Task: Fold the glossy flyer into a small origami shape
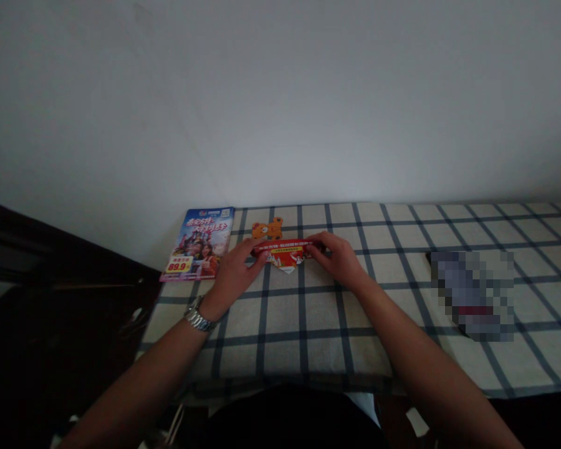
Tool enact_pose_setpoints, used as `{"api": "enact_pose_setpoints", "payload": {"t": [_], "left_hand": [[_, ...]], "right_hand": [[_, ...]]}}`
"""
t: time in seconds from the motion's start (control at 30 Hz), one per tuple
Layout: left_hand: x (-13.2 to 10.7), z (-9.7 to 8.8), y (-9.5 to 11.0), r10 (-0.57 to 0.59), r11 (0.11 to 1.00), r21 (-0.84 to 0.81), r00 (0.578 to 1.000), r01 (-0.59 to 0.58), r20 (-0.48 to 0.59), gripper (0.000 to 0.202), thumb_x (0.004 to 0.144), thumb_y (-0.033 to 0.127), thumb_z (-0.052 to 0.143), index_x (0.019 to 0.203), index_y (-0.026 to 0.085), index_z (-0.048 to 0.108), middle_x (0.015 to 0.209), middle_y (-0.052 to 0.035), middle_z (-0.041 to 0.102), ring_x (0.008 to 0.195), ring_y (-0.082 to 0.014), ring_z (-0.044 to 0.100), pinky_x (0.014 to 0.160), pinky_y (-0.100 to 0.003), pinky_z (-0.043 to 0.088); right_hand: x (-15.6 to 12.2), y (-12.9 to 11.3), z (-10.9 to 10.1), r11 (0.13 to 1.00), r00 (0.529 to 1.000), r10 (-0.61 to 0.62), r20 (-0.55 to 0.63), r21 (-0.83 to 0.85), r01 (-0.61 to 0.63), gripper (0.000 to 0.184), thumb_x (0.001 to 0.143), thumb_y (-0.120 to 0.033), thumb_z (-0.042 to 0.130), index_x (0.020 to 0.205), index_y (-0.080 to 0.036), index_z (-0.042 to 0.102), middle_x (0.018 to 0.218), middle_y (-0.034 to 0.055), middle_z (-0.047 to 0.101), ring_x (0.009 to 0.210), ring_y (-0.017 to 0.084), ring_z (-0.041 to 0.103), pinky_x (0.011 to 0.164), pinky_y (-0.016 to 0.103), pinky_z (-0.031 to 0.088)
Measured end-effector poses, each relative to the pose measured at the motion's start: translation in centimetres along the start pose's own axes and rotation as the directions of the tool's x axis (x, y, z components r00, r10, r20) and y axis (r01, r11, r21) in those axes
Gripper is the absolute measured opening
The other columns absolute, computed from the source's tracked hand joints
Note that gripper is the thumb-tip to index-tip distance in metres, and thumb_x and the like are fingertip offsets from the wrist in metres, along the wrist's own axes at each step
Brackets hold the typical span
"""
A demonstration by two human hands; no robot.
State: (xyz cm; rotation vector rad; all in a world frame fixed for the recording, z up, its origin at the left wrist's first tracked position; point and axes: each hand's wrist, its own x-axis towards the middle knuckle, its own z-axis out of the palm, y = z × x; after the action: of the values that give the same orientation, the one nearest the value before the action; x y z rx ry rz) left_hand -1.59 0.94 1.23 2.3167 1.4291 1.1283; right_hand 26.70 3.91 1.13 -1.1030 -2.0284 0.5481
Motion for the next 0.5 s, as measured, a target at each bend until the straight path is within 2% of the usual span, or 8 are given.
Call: {"api": "enact_pose_setpoints", "payload": {"t": [0.13, 0.3, 0.37, 0.5], "left_hand": [[0.07, 0.24, -0.28, -0.097, 0.995, -0.010, 0.994, 0.097, 0.049, 0.033, 0.101, 0.025, 0.065, 0.134, 0.025, 0.061, 0.129, -0.0058, 0.072, 0.109, -0.0219, 0.072, 0.099, -0.040, 0.061], [0.11, 0.52, -0.36, -0.169, 0.986, 0.007, 0.983, 0.169, 0.075, 0.042, 0.101, 0.026, 0.066, 0.142, 0.026, 0.055, 0.129, -0.0070, 0.072, 0.108, -0.0235, 0.073, 0.097, -0.042, 0.062], [0.07, 0.66, -0.45, -0.179, 0.984, 0.031, 0.980, 0.177, 0.089, 0.046, 0.100, 0.026, 0.067, 0.144, 0.026, 0.053, 0.129, -0.0075, 0.072, 0.109, -0.0245, 0.073, 0.097, -0.043, 0.061], [0.00, 0.80, -0.67, -0.126, 0.991, 0.053, 0.986, 0.121, 0.105, 0.048, 0.099, 0.023, 0.068, 0.144, 0.026, 0.052, 0.138, -0.0082, 0.065, 0.123, -0.0260, 0.066, 0.108, -0.047, 0.056]], "right_hand": [[0.05, 0.21, 0.26, 0.997, 0.997, 0.071, 0.024, -0.037, -0.070, 0.025, 0.099, -0.039, 0.064, 0.116, -0.022, 0.072, 0.088, 0.0043, 0.074, 0.072, 0.019, 0.064, 0.066, 0.032, 0.051], [0.23, 0.43, 0.54, 0.992, 0.994, 0.105, 0.037, -0.079, -0.101, 0.031, 0.098, -0.040, 0.065, 0.123, -0.023, 0.071, 0.089, 0.0045, 0.073, 0.073, 0.020, 0.064, 0.068, 0.033, 0.051], [0.27, 0.59, 0.72, 0.989, 0.992, 0.113, 0.054, -0.097, -0.108, 0.032, 0.098, -0.039, 0.065, 0.124, -0.023, 0.070, 0.091, 0.0053, 0.074, 0.075, 0.021, 0.065, 0.070, 0.034, 0.052], [0.32, 0.83, 0.96, 0.990, 0.996, 0.051, 0.078, -0.133, -0.040, 0.029, 0.097, -0.034, 0.066, 0.123, -0.023, 0.071, 0.105, 0.0084, 0.076, 0.092, 0.025, 0.068, 0.084, 0.039, 0.055]]}}
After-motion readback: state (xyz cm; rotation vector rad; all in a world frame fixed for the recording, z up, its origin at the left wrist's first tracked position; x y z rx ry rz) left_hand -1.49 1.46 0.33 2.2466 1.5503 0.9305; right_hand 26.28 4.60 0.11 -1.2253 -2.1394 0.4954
